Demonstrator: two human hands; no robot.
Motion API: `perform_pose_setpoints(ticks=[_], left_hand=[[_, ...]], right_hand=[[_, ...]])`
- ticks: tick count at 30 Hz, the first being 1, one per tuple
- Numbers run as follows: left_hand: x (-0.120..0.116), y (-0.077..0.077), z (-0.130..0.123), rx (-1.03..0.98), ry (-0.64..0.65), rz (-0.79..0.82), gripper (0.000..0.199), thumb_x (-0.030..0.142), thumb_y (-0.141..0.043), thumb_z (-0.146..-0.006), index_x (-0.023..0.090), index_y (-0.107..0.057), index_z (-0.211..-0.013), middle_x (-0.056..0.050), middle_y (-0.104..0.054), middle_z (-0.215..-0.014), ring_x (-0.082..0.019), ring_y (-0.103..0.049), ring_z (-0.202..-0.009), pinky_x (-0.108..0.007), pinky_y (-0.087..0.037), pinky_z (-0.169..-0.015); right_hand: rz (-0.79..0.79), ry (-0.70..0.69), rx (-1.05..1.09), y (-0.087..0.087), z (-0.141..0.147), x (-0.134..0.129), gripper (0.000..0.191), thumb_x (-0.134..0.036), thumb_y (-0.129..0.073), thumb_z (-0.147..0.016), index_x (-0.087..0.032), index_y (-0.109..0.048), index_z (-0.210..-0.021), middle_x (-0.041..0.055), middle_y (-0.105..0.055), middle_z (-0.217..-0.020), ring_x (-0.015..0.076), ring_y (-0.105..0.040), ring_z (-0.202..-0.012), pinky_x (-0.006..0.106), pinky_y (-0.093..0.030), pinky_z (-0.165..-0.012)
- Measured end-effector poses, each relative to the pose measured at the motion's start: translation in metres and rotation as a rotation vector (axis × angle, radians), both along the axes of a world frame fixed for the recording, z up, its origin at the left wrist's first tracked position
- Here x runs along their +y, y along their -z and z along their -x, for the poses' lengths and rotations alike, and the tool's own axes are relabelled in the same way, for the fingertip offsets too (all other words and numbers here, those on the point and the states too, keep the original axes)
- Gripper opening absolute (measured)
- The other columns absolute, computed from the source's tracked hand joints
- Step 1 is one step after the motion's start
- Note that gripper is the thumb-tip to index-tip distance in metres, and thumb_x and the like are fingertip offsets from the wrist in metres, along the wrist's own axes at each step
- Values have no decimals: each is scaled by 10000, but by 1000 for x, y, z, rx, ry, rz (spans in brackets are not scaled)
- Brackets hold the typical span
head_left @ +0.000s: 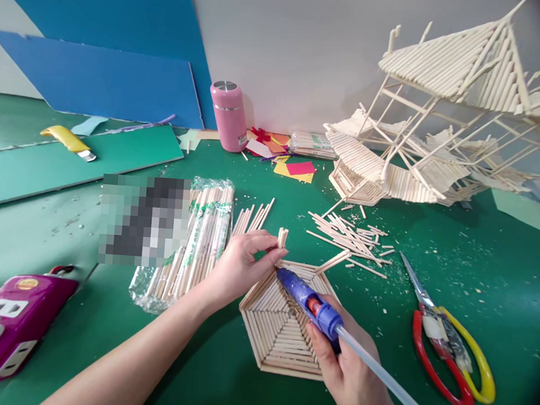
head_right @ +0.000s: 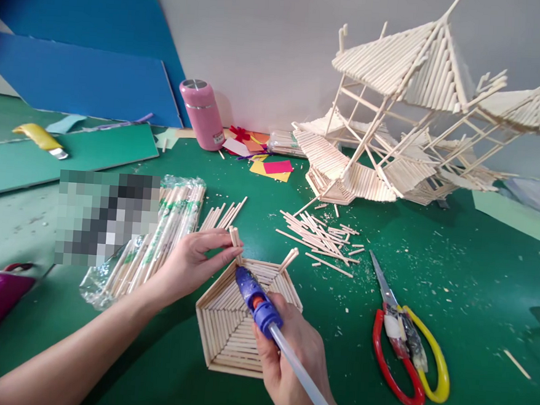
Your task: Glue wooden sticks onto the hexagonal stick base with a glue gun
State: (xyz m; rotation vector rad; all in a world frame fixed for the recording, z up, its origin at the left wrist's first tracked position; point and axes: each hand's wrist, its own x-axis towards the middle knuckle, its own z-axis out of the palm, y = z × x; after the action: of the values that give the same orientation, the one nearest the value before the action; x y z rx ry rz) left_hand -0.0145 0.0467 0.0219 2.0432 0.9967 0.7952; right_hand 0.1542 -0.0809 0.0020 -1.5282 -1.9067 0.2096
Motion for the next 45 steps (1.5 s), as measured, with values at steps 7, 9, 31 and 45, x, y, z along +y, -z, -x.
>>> perform_pose_setpoints(ticks=[7, 9, 31, 45], left_hand=[[0, -1, 0, -11, 13, 12, 196, 204, -498, -834, 118, -632, -721, -45, -597, -688, -121, -529, -644, -257, -425, -599], [0, -1, 0, -7, 16, 12, 194, 208, -497, -836, 122, -631, -724, -42, -596, -688, -121, -529, -644, -258, -425, -599], [0, -1, 0, -9, 18, -21, 229, 196, -482, -840, 141, -584, -643, -10, -529, -611, -109, -489, -597, -249, -395, -556], [1, 1, 1, -6, 12, -36, 223, 220, -479, -838, 152, -627, -686, -27, -573, -634, -118, -503, -602, -256, -418, -553]], right_hand=[[24, -22, 24, -1, -1, -1, 238, -209, -471, -835, -114, -514, -1048, 108, -652, -808, 201, -652, -707, 270, -542, -594], [-13, -9, 22, -1, -1, -1, 239, -213, -473, -837, -104, -523, -1044, 117, -658, -821, 203, -659, -725, 270, -547, -613], [75, 95, 15, -2, -10, -1, 283, -332, -427, -867, -126, -617, -834, 140, -694, -781, 234, -678, -760, 295, -568, -618], [110, 142, 34, -2, -9, 0, 285, -338, -403, -874, -137, -595, -810, 126, -673, -715, 218, -670, -685, 291, -560, -594]])
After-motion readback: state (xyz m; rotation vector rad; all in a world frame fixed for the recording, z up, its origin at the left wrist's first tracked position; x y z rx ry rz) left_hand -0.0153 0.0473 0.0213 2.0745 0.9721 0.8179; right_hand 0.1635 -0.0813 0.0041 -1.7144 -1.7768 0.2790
